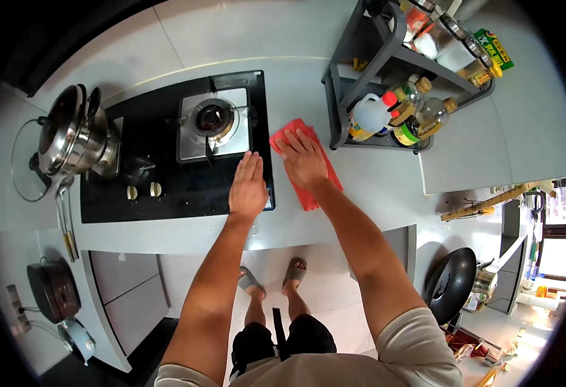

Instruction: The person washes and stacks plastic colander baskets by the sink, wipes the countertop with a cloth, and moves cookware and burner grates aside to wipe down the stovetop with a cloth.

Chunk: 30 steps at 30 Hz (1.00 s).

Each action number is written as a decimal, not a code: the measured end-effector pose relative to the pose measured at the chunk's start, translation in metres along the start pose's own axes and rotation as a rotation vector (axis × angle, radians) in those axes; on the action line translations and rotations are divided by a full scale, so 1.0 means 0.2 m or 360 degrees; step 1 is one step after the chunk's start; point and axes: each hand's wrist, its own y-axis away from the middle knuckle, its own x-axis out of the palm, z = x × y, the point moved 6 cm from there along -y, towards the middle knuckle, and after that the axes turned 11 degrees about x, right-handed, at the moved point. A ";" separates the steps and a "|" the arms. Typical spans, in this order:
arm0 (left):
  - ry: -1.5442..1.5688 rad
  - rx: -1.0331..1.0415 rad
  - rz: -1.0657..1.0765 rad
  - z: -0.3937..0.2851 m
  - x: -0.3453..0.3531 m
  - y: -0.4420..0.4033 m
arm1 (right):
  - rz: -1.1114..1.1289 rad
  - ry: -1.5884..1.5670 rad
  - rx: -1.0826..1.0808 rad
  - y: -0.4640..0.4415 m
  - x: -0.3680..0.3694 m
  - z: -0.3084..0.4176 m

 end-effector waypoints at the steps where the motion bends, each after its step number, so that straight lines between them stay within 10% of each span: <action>1: 0.0005 -0.0013 0.0021 0.00 0.00 0.01 | 0.0007 -0.0018 -0.0065 0.00 0.02 0.01; 16: 0.0158 0.0072 0.0130 -0.01 -0.01 0.16 | 0.0297 -0.0110 -0.0454 0.91 -0.16 0.20; 30: 0.0088 -0.0007 0.0188 -0.17 -0.01 0.25 | 0.0294 0.0239 0.0443 0.59 -0.06 -0.05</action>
